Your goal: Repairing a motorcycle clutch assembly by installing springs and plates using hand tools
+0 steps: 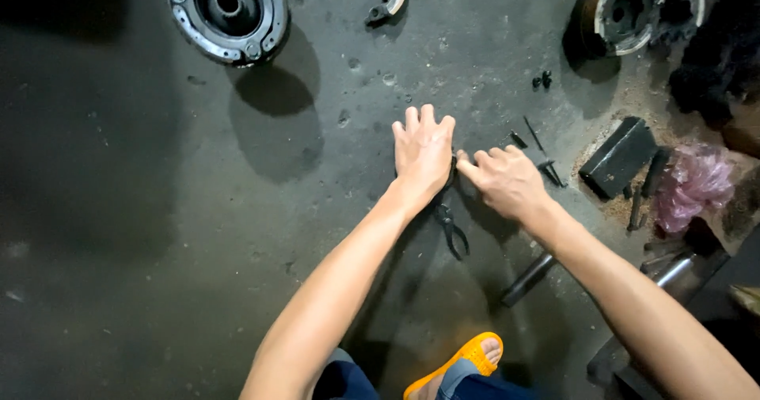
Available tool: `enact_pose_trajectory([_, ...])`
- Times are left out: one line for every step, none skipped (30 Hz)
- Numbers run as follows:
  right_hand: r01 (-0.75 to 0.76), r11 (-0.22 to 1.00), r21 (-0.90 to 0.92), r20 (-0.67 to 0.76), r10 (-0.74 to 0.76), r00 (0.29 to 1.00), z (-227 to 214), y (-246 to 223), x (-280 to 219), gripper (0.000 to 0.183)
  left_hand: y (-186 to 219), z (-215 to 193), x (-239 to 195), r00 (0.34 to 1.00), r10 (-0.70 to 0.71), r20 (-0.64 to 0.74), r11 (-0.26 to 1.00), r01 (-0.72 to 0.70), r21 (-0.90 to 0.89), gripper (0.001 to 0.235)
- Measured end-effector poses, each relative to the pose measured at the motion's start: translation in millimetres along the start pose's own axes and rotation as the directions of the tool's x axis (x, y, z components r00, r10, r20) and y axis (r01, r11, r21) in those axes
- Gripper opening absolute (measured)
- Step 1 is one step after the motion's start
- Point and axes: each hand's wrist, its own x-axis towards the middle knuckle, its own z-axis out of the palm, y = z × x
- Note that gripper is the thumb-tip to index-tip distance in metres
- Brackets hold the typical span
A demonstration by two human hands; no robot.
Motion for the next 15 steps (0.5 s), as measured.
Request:
enact_pose_trajectory([0.005,1.000,0.003,0.000,-0.005,1.000,-5,0,1,0.061,1,-5,-1,1.000,-0.005,0.001,1.000,0.005,0.002,0.016])
enact_pose_trajectory([0.013,1.000,-0.027,0.020,-0.012,1.000,-10,0,0,0.070,3,-10,-2,1.000,-0.001,-0.020,1.000,0.001,-0.007,0.012])
enact_pose_trajectory([0.021,0.998,-0.057,0.041,-0.019,0.999,-15,0,0,0.079,5,-15,-3,0.999,0.003,-0.041,1.000,-0.004,-0.016,0.009])
enact_pose_trajectory([0.018,0.998,-0.056,0.042,-0.015,0.999,-14,-3,-2,0.079,4,-13,-3,0.999,0.006,-0.039,1.000,-0.007,-0.016,0.009])
enact_pose_trajectory([-0.045,0.998,0.041,-0.050,0.047,0.998,-15,-6,-4,0.062,3,-12,-4,1.000,0.002,-0.024,1.000,-0.003,-0.022,0.012])
enact_pose_trajectory([-0.095,0.986,0.138,-0.141,0.114,0.983,-15,-6,-4,0.048,2,-13,-1,1.000,-0.002,-0.016,1.000,0.002,-0.025,0.015])
enact_pose_trajectory([-0.095,0.986,0.136,-0.145,0.115,0.983,-11,-2,-3,0.048,2,-11,3,1.000,0.000,-0.020,1.000,0.000,-0.023,0.015])
enact_pose_trajectory([-0.064,0.993,0.101,-0.160,0.079,0.984,-5,-1,-4,0.052,2,-7,2,1.000,0.006,-0.026,1.000,-0.007,-0.009,0.017])
enact_pose_trajectory([-0.033,0.997,0.065,-0.174,0.044,0.984,1,0,-5,0.057,2,-3,1,0.999,0.013,-0.031,1.000,-0.013,0.006,0.018])
enact_pose_trajectory([-0.032,0.997,0.071,-0.173,0.044,0.984,-3,-1,-4,0.057,1,-3,1,1.000,0.011,-0.026,1.000,-0.011,0.008,0.018])
enact_pose_trajectory([-0.031,0.998,0.058,-0.133,0.039,0.990,-8,-1,-2,0.051,0,-2,1,1.000,-0.001,-0.010,1.000,0.001,0.007,0.019])
enact_pose_trajectory([-0.032,0.999,0.043,-0.094,0.036,0.995,-13,1,-1,0.046,1,-2,2,1.000,-0.011,0.005,1.000,0.010,0.006,0.019])
enact_pose_trajectory([-0.034,0.998,0.047,-0.094,0.039,0.995,-19,-4,1,0.046,-3,8,4,1.000,-0.010,0.009,1.000,0.010,0.008,0.019])
enact_pose_trajectory([-0.145,0.962,0.232,-0.053,0.161,0.985,-25,-8,3,0.028,-7,18,7,0.999,-0.019,0.033,1.000,0.018,0.007,0.027])
enact_pose_trajectory([-0.253,0.879,0.404,0.009,0.273,0.962,-32,-12,5,0.014,-12,28,10,0.998,-0.028,0.057,1.000,0.027,0.007,0.036])
